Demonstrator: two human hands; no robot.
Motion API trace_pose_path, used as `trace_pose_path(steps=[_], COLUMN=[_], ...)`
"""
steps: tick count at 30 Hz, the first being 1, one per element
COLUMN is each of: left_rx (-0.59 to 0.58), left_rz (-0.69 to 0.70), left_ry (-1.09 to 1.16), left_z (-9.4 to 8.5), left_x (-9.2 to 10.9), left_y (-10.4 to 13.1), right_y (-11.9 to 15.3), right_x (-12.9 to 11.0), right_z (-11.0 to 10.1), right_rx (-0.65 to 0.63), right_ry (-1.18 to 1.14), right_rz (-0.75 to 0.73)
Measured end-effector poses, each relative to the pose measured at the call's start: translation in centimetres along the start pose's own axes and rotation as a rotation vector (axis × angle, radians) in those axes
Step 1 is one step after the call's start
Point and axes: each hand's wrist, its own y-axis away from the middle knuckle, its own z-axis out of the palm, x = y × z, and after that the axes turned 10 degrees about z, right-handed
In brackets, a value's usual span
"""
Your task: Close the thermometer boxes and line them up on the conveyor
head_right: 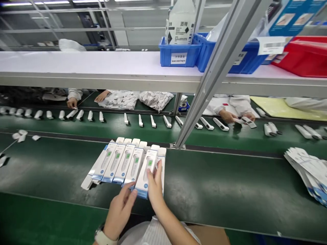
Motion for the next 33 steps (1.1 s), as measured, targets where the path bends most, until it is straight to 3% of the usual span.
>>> trace_pose_path(steps=[4, 8, 12, 15, 18, 21, 24, 33], left_rx=[0.298, 0.531, 0.388, 0.285, 0.156, 0.014, -0.073, -0.106], left_rz=[-0.089, -0.205, -0.364, -0.368, -0.256, -0.105, -0.010, 0.063], left_ry=[-0.228, -0.446, -0.449, -0.348, -0.213, -0.056, 0.070, 0.195], left_z=[-3.6, -8.8, -13.6, -15.8, -16.5, -16.3, -15.7, -14.5], left_x=[-1.8, -6.9, -13.6, -16.9, -17.9, -17.9, -17.6, -16.3], left_y=[0.5, -2.0, -7.5, -10.9, -12.5, -13.1, -13.8, -13.7], right_y=[-1.3, -1.7, -1.6, -1.0, -0.1, 0.6, 0.6, -1.7], right_x=[2.6, 3.3, 2.4, 1.3, 0.3, -0.3, -0.8, -1.3], right_z=[-0.7, -2.0, -3.3, -4.0, -3.9, -2.6, -0.2, 8.2], right_rx=[-0.110, -0.098, 0.060, 0.192, 0.309, 0.330, 0.273, -0.007], right_ry=[0.221, 0.268, 0.257, 0.202, 0.153, 0.158, 0.185, 0.497], right_rz=[0.007, -0.005, 0.000, 0.025, 0.021, -0.043, -0.146, -0.428])
